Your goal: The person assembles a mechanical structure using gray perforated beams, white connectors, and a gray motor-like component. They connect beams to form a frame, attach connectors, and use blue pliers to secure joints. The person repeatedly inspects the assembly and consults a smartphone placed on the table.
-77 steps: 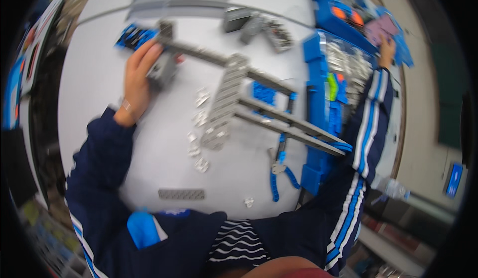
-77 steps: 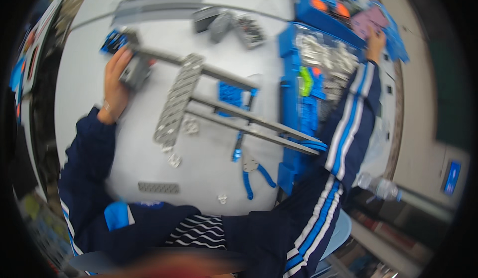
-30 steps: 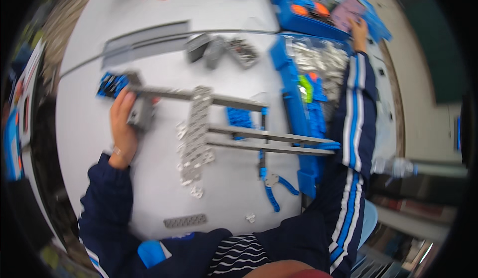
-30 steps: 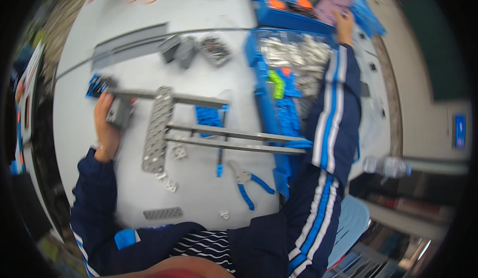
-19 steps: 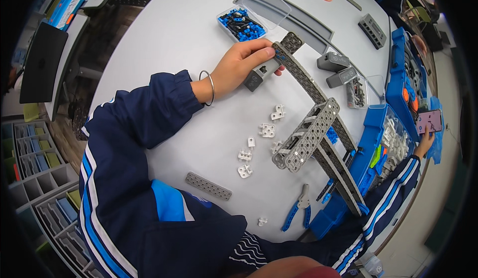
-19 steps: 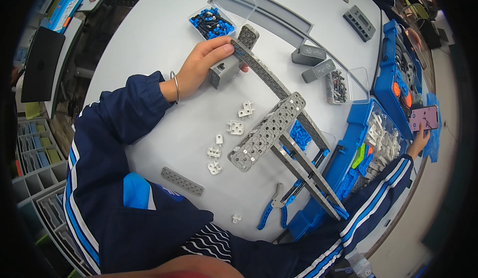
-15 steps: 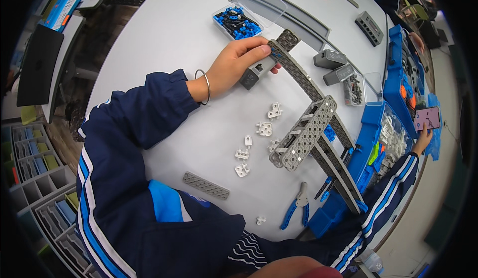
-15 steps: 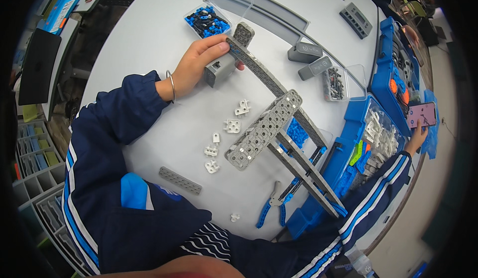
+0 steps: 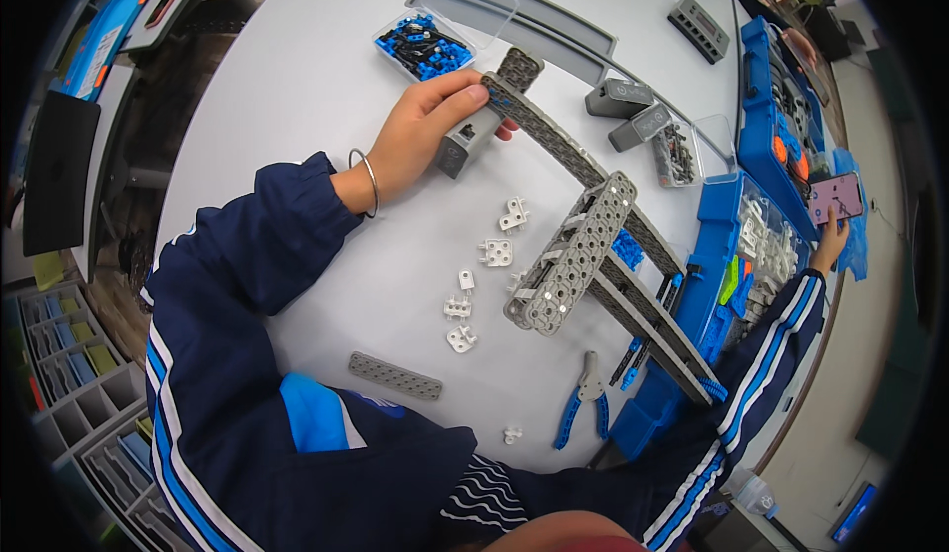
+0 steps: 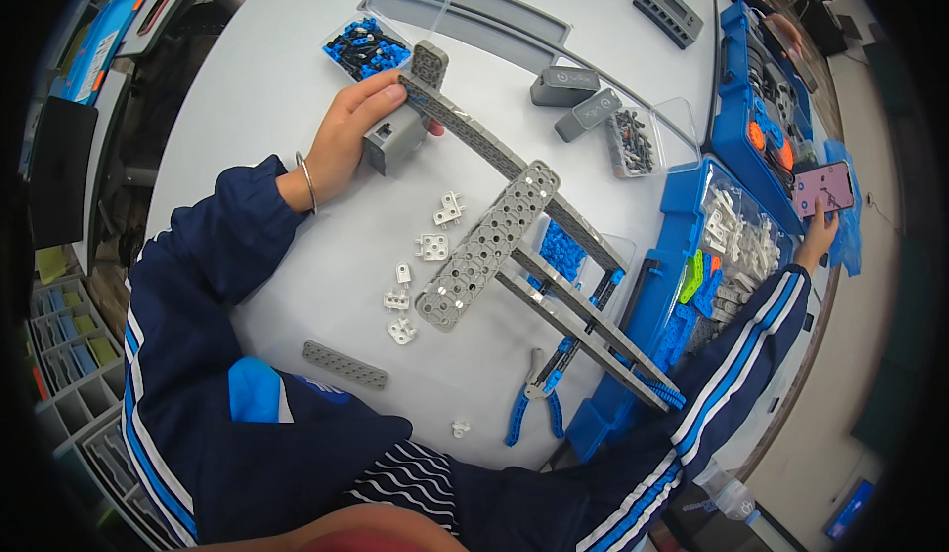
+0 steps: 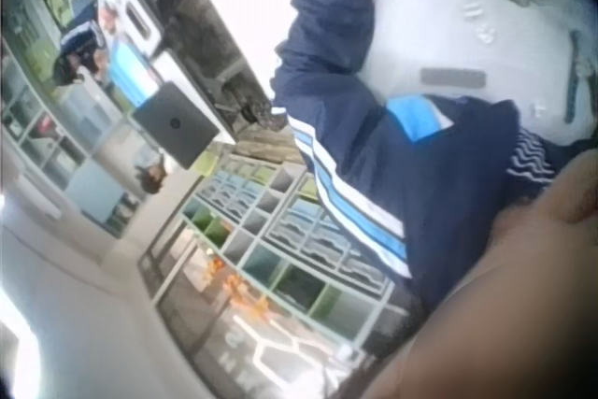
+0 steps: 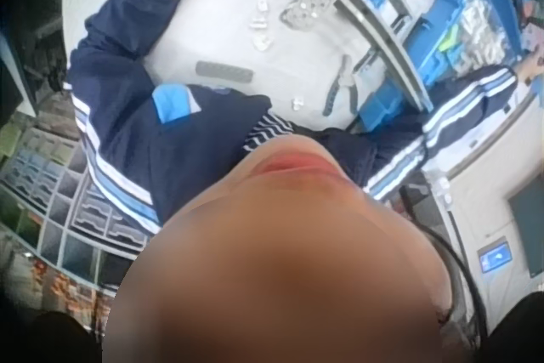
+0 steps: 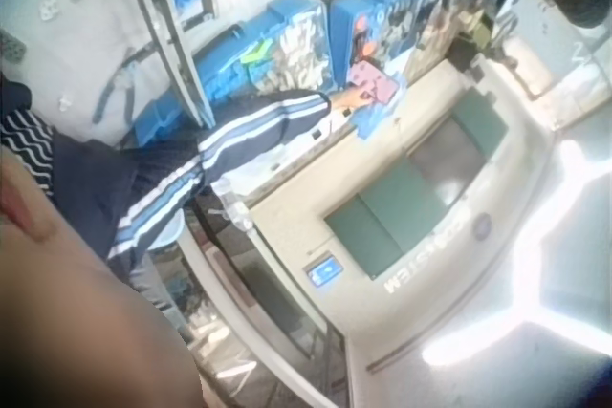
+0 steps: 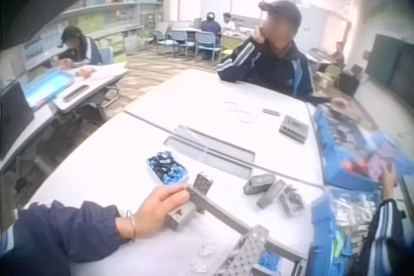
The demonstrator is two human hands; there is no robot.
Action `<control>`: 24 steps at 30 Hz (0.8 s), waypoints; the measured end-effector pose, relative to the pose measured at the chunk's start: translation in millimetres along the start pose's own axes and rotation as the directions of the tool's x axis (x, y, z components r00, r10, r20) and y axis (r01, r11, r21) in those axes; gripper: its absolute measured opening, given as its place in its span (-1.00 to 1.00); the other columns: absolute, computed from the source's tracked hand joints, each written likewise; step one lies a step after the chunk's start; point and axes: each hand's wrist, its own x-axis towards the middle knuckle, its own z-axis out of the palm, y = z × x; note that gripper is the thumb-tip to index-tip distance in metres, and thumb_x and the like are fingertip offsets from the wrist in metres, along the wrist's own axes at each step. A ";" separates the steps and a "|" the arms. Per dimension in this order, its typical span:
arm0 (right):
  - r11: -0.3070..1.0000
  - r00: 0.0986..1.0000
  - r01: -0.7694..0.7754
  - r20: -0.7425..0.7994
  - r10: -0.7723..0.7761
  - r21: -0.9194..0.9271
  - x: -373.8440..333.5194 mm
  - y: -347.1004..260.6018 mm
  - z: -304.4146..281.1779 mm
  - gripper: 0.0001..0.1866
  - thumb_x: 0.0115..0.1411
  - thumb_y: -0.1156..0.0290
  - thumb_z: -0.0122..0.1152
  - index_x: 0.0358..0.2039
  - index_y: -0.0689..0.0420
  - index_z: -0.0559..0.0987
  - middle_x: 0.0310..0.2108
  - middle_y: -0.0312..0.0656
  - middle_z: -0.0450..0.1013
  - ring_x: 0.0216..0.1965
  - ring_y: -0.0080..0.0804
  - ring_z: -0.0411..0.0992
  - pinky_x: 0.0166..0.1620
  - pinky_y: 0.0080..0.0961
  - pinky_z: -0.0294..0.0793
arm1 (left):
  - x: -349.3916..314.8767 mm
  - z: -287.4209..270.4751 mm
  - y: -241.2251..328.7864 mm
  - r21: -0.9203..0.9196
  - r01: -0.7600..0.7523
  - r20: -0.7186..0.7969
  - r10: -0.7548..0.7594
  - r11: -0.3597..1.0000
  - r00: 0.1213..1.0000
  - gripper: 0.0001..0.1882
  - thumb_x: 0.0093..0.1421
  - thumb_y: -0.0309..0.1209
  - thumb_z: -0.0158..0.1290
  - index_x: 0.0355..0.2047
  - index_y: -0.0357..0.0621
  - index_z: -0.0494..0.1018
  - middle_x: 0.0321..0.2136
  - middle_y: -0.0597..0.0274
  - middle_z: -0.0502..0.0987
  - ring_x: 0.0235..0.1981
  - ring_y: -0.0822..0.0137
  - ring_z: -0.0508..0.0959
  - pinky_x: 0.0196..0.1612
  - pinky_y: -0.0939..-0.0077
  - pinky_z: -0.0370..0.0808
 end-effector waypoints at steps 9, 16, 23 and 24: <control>0.998 1.000 -0.013 -0.007 0.013 -0.053 -1.7 -4.9 2.9 -0.20 0.16 0.19 0.43 0.25 0.38 0.28 0.06 -0.02 0.42 0.07 -0.29 0.44 0.15 -0.41 0.38 | -0.8 2.2 2.0 0.022 -0.038 0.005 0.038 0.999 0.999 -0.67 0.44 -0.29 -0.12 -0.09 -0.32 0.51 -0.24 0.16 0.62 -0.19 0.40 0.59 0.03 0.49 0.47; 1.000 0.999 0.007 0.032 -0.006 -0.020 9.8 4.2 -3.5 -0.25 0.15 0.17 0.44 0.20 0.38 0.35 0.02 -0.04 0.42 0.01 -0.32 0.44 0.10 -0.43 0.41 | -2.7 -1.1 -2.9 0.030 -0.021 -0.020 0.022 0.999 1.000 -0.66 0.44 -0.28 -0.12 -0.09 -0.32 0.52 -0.24 0.18 0.62 -0.20 0.43 0.58 0.00 0.55 0.44; 0.974 0.993 0.069 -0.083 -0.089 -0.215 -18.0 -17.4 12.2 -0.21 0.08 0.12 0.46 0.19 0.33 0.38 0.09 0.08 0.42 0.09 -0.17 0.41 0.09 -0.31 0.42 | -2.0 -1.8 -10.1 0.033 0.042 -0.110 -0.039 0.999 0.993 -0.62 0.42 -0.23 -0.14 -0.01 -0.29 0.47 -0.28 0.15 0.62 -0.30 0.44 0.58 -0.20 0.59 0.48; 0.979 0.992 0.062 -0.100 -0.082 -0.194 -24.1 -24.2 16.3 -0.21 0.07 0.12 0.47 0.18 0.33 0.39 0.05 0.10 0.44 0.05 -0.18 0.43 0.06 -0.33 0.43 | -1.8 -1.9 -10.3 0.014 0.056 -0.083 -0.054 0.998 0.995 -0.61 0.42 -0.23 -0.15 0.01 -0.28 0.46 -0.28 0.13 0.62 -0.30 0.45 0.58 -0.19 0.58 0.48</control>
